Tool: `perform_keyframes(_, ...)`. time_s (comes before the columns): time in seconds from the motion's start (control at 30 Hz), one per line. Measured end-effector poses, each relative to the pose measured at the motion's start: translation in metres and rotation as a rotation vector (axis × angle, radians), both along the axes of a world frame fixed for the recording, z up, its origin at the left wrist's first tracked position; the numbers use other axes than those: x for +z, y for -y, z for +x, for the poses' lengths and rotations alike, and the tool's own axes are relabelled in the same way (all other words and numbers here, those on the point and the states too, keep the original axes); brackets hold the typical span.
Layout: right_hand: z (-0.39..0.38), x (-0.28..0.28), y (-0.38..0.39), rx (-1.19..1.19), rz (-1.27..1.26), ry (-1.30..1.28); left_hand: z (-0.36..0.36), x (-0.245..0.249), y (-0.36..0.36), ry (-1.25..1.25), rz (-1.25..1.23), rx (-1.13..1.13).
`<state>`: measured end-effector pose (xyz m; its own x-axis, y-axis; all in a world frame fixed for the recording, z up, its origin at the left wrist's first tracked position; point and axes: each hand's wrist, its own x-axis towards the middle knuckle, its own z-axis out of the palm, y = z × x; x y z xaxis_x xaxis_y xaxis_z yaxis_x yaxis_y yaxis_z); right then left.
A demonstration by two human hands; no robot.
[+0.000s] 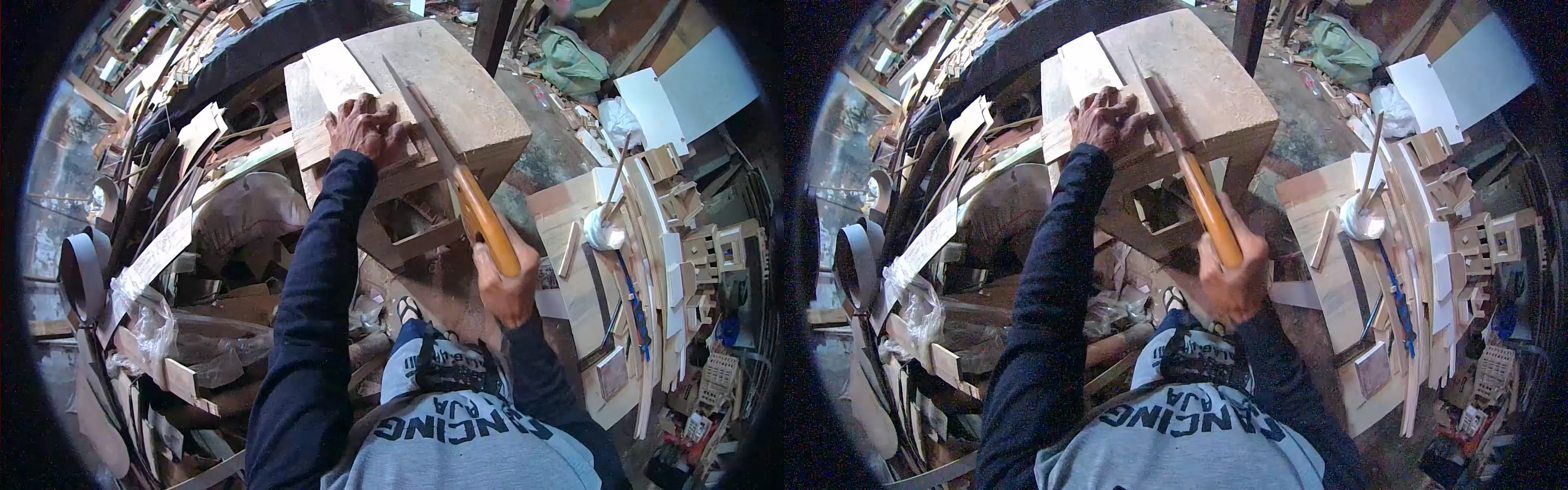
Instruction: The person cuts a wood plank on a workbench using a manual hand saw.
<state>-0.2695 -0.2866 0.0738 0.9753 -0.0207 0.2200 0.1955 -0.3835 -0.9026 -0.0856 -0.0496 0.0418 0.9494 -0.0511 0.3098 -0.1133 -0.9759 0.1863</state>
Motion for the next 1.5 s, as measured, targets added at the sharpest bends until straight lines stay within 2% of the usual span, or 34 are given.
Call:
perform_keyframes(0.13, 0.007, -0.009, -0.003, -0.004, -0.016, 0.036, 0.002, 0.000, -0.002, -0.033, 0.031, 0.023)
perform_keyframes(0.17, 0.001, -0.016, -0.002, -0.017, 0.020, 0.150, 0.003, -0.001, -0.001, -0.046, 0.028, 0.021)
perform_keyframes(0.27, -0.023, -0.006, 0.008, 0.000, 0.016, 0.081, 0.007, -0.003, -0.005, -0.069, 0.023, 0.033)
perform_keyframes(0.3, -0.024, -0.008, 0.007, -0.005, 0.015, 0.152, 0.007, -0.004, -0.005, -0.067, 0.020, 0.040)
perform_keyframes(0.5, 0.015, -0.013, -0.008, -0.009, -0.029, 0.093, -0.001, 0.003, 0.002, -0.072, 0.027, 0.035)
perform_keyframes(0.6, -0.004, -0.007, -0.001, -0.027, -0.020, 0.019, 0.002, 0.003, 0.000, -0.085, 0.032, 0.035)
perform_keyframes(0.67, -0.023, -0.019, 0.011, -0.037, -0.017, 0.187, 0.007, -0.001, -0.004, -0.076, 0.042, 0.042)
perform_keyframes(0.73, -0.026, -0.021, 0.011, -0.035, -0.013, 0.233, 0.008, -0.004, -0.005, -0.052, 0.072, 0.052)
perform_keyframes(0.83, -0.008, -0.007, 0.001, -0.038, -0.014, 0.049, 0.006, -0.004, -0.002, -0.020, 0.005, 0.013)
perform_keyframes(0.93, 0.016, -0.008, -0.010, -0.024, 0.017, 0.091, 0.001, 0.003, -0.001, -0.041, -0.031, 0.015)
perform_keyframes(0.97, 0.016, -0.021, -0.006, -0.017, -0.011, 0.193, 0.001, 0.005, 0.000, -0.057, -0.040, 0.024)
perform_keyframes(1.07, -0.021, -0.011, 0.004, -0.034, -0.014, 0.026, 0.004, -0.002, -0.002, -0.034, -0.016, 0.025)
perform_keyframes(1.1, -0.029, -0.016, 0.008, -0.037, 0.005, 0.145, 0.006, -0.005, -0.004, -0.032, -0.011, 0.028)
perform_keyframes(1.2, -0.039, -0.025, 0.019, -0.054, -0.090, 0.220, 0.010, -0.011, -0.007, 0.014, -0.005, 0.022)
perform_keyframes(1.27, -0.023, -0.013, 0.005, -0.041, -0.047, 0.136, 0.007, -0.011, -0.004, 0.098, 0.003, 0.009)
perform_keyframes(1.33, 0.004, -0.005, -0.012, -0.049, -0.051, 0.027, 0.003, -0.003, -0.002, 0.037, -0.022, 0.021)
perform_keyframes(1.37, 0.016, -0.018, -0.017, -0.045, 0.004, 0.206, 0.000, 0.001, -0.001, 0.007, -0.031, 0.030)
perform_keyframes(1.5, -0.027, -0.010, 0.004, -0.047, -0.027, 0.048, 0.002, 0.005, -0.001, 0.012, -0.023, 0.042)
